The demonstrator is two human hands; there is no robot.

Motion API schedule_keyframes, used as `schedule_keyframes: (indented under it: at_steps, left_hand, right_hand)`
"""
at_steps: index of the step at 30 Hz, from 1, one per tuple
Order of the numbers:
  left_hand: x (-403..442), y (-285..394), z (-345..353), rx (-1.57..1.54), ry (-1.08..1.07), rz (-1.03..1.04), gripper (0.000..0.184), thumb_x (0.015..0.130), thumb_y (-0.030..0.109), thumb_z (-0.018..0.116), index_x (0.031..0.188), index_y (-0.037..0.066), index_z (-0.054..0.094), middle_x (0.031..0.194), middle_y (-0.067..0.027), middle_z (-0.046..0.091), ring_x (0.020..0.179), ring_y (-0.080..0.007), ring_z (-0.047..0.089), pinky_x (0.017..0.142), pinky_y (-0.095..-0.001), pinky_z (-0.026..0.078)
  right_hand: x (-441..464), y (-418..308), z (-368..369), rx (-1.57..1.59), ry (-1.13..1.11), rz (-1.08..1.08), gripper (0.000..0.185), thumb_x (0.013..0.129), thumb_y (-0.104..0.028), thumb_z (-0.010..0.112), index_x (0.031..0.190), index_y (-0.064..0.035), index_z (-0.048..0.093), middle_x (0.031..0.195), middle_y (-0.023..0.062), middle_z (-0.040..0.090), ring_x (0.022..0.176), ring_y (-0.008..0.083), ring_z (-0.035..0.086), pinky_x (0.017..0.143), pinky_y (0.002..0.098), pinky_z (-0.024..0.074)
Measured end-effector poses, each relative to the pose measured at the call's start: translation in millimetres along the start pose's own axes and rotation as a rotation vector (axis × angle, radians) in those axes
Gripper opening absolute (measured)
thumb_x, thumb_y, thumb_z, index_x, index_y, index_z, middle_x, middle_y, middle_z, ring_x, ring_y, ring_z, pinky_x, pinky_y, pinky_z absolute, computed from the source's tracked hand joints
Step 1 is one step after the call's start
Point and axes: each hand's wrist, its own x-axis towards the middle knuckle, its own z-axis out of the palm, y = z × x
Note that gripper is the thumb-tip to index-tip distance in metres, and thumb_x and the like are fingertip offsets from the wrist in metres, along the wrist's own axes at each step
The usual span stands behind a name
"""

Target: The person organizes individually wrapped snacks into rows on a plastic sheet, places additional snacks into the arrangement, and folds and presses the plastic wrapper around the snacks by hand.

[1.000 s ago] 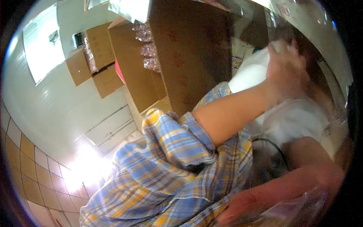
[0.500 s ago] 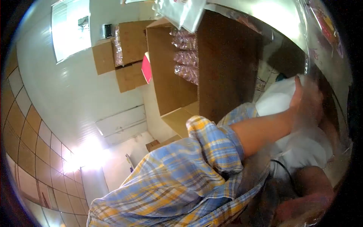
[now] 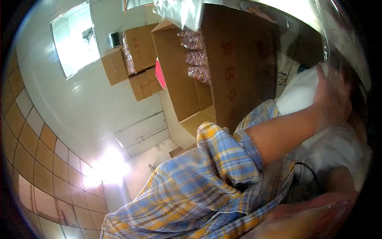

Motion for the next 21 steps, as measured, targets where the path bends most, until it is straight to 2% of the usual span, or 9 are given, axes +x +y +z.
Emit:
schedule_keyframes:
  at_steps: [5,8,11,13,15,16,18,20,21]
  left_hand:
    - [-6,9,5,0.14,0.094,-0.025,0.07,0.098,0.054,0.05,0.148,0.006,0.057,0.16,-0.0319,0.039,0.145,-0.0606,0.03,0.114,-0.0771,0.023]
    - [-6,17,-33,0.124,-0.11,-0.069,0.065,0.102,0.05,0.047,0.151,0.007,0.056,0.165,-0.0278,0.035,0.148,-0.0575,0.027,0.114,-0.078,0.021]
    - [-2,14,-14,0.12,-0.073,-0.13,0.064,0.1,0.053,0.051,0.149,0.012,0.059,0.165,-0.0249,0.036,0.148,-0.0558,0.028,0.115,-0.0756,0.023]
    - [11,70,-20,0.816,-0.211,-0.589,0.077,0.101,0.06,0.049,0.157,0.007,0.043,0.168,-0.0237,0.031,0.155,-0.0472,0.023,0.124,-0.0619,0.02]
    - [14,78,-34,0.835,-0.282,-0.572,0.078,0.102,0.06,0.051,0.157,0.006,0.041,0.166,-0.0234,0.033,0.155,-0.0435,0.027,0.126,-0.0572,0.024]
    - [4,44,-56,0.504,-0.268,-0.334,0.071,0.102,0.056,0.054,0.152,0.007,0.047,0.162,-0.0237,0.038,0.151,-0.0441,0.033,0.123,-0.0594,0.03]
    - [2,4,-10,0.101,0.023,-0.085,0.066,0.095,0.057,0.058,0.145,0.015,0.062,0.165,-0.0224,0.038,0.149,-0.0531,0.03,0.116,-0.0727,0.024]
    - [-7,7,11,0.199,0.046,-0.103,0.066,0.092,0.058,0.062,0.142,0.015,0.064,0.164,-0.0218,0.04,0.149,-0.0513,0.031,0.117,-0.0711,0.025]
    - [-7,6,2,0.189,0.053,-0.089,0.064,0.094,0.059,0.058,0.139,0.013,0.065,0.16,-0.024,0.043,0.146,-0.0515,0.034,0.116,-0.0701,0.028]
  right_hand:
    - [-4,1,1,0.012,0.032,-0.008,0.041,0.083,-0.019,0.076,0.121,-0.0035,0.068,0.121,0.0178,0.067,0.107,0.0344,0.068,0.093,0.0405,0.0558]
    - [-8,3,1,0.0,0.045,-0.019,0.042,0.083,-0.018,0.076,0.121,-0.0032,0.068,0.121,0.018,0.066,0.108,0.0345,0.068,0.093,0.0406,0.0557]
    - [-15,3,-2,-0.005,0.061,-0.016,0.042,0.083,-0.018,0.076,0.121,-0.003,0.068,0.121,0.0181,0.066,0.108,0.0347,0.068,0.094,0.0407,0.0557]
    - [-17,3,-5,-0.009,0.062,-0.021,0.042,0.083,-0.018,0.076,0.121,-0.0028,0.068,0.122,0.0182,0.066,0.109,0.0348,0.068,0.094,0.0408,0.0556]
    - [-18,3,-8,-0.017,0.051,-0.025,0.042,0.083,-0.018,0.076,0.121,-0.0026,0.068,0.122,0.0183,0.066,0.109,0.0349,0.068,0.095,0.0408,0.0556]
    - [-17,3,-10,-0.026,0.042,-0.021,0.042,0.083,-0.018,0.076,0.121,-0.0025,0.068,0.122,0.0184,0.066,0.109,0.0349,0.068,0.095,0.0409,0.0556]
    - [-16,2,-14,-0.045,0.023,-0.006,0.042,0.083,-0.018,0.076,0.121,-0.0023,0.068,0.122,0.0185,0.066,0.11,0.035,0.068,0.095,0.041,0.0555]
    - [-12,1,-15,-0.059,0.016,-0.009,0.042,0.083,-0.018,0.076,0.121,-0.0022,0.067,0.122,0.0186,0.066,0.11,0.0351,0.068,0.095,0.041,0.0555]
    - [-10,-1,-16,-0.068,0.019,-0.02,0.042,0.083,-0.018,0.076,0.121,-0.0021,0.067,0.123,0.0186,0.066,0.11,0.0352,0.068,0.095,0.0411,0.0555]
